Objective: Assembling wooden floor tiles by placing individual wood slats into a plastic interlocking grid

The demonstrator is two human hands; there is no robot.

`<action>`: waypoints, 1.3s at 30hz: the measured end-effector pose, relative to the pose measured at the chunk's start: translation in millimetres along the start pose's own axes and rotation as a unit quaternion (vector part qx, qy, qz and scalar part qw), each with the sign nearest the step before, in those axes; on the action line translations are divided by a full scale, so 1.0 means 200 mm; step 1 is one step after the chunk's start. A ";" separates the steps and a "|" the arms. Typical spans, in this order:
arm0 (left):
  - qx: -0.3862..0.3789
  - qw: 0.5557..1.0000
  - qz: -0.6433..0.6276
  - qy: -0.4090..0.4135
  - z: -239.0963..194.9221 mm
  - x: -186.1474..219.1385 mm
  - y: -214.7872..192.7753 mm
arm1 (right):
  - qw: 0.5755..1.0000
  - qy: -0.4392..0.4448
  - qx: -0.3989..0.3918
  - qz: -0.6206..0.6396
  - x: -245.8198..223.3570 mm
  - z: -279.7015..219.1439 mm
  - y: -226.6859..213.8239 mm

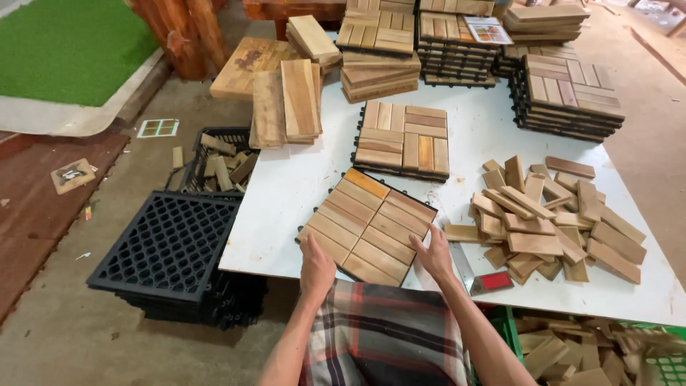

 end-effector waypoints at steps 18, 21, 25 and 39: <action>-0.032 0.996 -0.015 0.080 -0.02 0.15 -0.07 | 0.951 -0.005 -0.143 -0.273 -0.14 0.14 -0.05; -0.067 0.995 -0.023 0.063 0.14 0.06 0.06 | 0.954 -0.005 -0.143 -0.262 -0.16 -0.03 -0.10; -0.090 0.991 -0.056 0.087 0.18 0.18 0.03 | 0.956 0.019 -0.147 -0.252 -0.22 -0.24 -0.17; -0.173 0.936 0.249 0.181 -0.22 0.30 0.02 | 0.958 0.048 -0.202 -0.199 0.16 -0.26 -0.17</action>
Point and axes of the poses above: each hand's wrist, its own z-axis towards the middle knuckle, its own y-axis out of the palm, x = y × z, the point moved 7 cm from there along z, towards the middle knuckle, and after that the axes turned 9 degrees about -y, right-handed, at the moved point
